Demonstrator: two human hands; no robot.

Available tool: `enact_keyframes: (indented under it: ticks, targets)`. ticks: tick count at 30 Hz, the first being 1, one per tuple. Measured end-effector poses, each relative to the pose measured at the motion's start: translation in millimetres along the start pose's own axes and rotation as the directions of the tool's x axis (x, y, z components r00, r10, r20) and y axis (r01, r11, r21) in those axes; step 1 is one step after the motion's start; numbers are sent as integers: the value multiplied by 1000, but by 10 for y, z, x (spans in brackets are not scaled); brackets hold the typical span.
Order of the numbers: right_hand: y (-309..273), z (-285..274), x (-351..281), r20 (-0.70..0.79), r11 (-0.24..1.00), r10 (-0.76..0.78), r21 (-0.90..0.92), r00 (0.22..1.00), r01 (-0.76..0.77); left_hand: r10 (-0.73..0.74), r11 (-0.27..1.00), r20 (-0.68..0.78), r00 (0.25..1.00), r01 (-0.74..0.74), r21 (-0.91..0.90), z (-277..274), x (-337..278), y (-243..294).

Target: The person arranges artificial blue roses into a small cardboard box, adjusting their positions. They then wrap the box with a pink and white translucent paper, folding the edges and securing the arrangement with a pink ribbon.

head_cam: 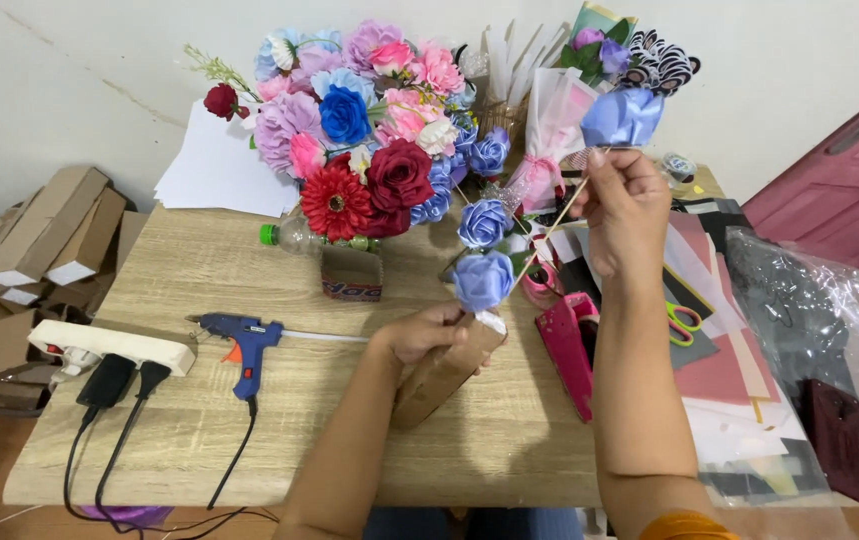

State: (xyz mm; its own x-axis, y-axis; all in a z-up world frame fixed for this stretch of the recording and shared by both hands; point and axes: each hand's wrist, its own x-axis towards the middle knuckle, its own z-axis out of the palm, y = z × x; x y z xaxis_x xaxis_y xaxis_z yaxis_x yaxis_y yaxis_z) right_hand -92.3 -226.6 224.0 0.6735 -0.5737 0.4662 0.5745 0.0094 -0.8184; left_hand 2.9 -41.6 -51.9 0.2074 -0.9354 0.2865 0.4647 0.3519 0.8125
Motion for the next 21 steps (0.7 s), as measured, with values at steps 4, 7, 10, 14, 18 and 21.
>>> enact_keyframes:
  ticks: [4,7,10,14,18,21]
  targets:
    - [-163,-132,88,-38,999,-40,-2,998,40,-12,996,14,1000,14,-83,692,-37,422]
    - [-225,-274,47,-80,994,-96,-50,992,92,-117,988,-308,944,143,65,550,-22,372]
    - [-200,-385,-38,-79,988,-124,-97,989,116,-195,887,-459,867,356,296,788,-15,611]
    - [-167,-443,-252,-52,982,-129,-144,990,120,-23,479,-660,751,587,652,1022,8,722]
    - [-84,-529,-460,-11,980,-146,-136,989,144,99,261,-710,698,670,695,807,3,912]
    - [-81,-295,-796,33,953,-180,-244,983,182,274,43,-618,737,633,773,574,91,893]
